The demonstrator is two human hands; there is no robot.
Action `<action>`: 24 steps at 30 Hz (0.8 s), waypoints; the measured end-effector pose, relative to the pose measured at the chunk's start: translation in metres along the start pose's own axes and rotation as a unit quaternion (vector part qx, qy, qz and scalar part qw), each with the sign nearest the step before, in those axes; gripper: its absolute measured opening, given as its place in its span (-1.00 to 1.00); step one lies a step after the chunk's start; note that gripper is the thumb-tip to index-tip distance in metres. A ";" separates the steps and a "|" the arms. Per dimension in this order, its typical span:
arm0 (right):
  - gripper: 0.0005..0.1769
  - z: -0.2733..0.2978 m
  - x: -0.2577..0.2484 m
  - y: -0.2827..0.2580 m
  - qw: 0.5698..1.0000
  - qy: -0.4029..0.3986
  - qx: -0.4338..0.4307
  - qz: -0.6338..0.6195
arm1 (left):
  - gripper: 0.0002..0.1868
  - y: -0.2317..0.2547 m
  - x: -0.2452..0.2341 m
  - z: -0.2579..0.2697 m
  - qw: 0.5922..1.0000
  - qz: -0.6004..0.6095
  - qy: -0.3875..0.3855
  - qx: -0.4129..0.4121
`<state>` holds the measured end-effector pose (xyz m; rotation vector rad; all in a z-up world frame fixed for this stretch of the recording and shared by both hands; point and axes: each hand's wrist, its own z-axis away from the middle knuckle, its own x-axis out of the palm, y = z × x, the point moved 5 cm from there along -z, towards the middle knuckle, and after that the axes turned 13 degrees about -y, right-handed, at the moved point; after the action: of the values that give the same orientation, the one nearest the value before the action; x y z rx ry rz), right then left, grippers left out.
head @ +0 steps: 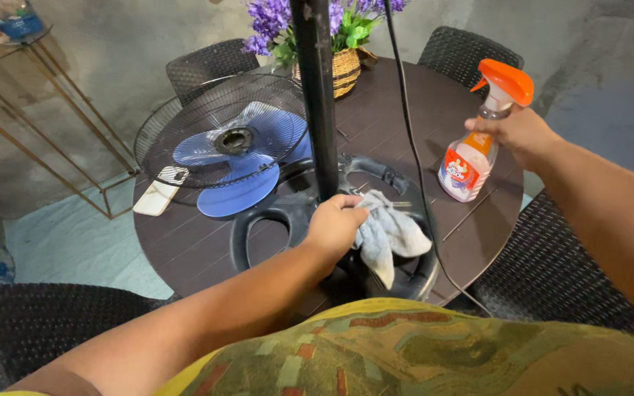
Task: The person wipes the base of a standing fan with a cloth. They spray cleaner onto the base and continue wiping around the circular base and central pole.
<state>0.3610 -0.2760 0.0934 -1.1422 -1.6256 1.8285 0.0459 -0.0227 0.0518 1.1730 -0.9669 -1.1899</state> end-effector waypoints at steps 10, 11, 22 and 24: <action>-0.63 0.112 0.051 0.013 0.962 0.256 -0.020 0.089 | -0.57 -0.001 0.004 -0.015 0.999 0.016 0.041 -0.021; -0.65 0.119 0.076 0.010 0.982 0.162 0.023 0.096 | -0.58 -0.004 0.007 -0.019 0.999 0.029 0.034 -0.008; -0.59 0.093 0.169 -0.018 0.989 -0.084 0.046 0.110 | -0.48 -0.019 0.012 -0.018 0.992 -0.119 -0.044 0.021; -0.57 0.078 0.169 -0.020 0.990 -0.074 0.002 0.119 | -0.55 -0.018 -0.010 0.006 0.957 -0.272 0.050 -0.089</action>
<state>0.1990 -0.1873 0.0609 -1.2706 -1.6232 2.1103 0.0357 -0.0137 0.0354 1.3830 -0.4518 -1.5938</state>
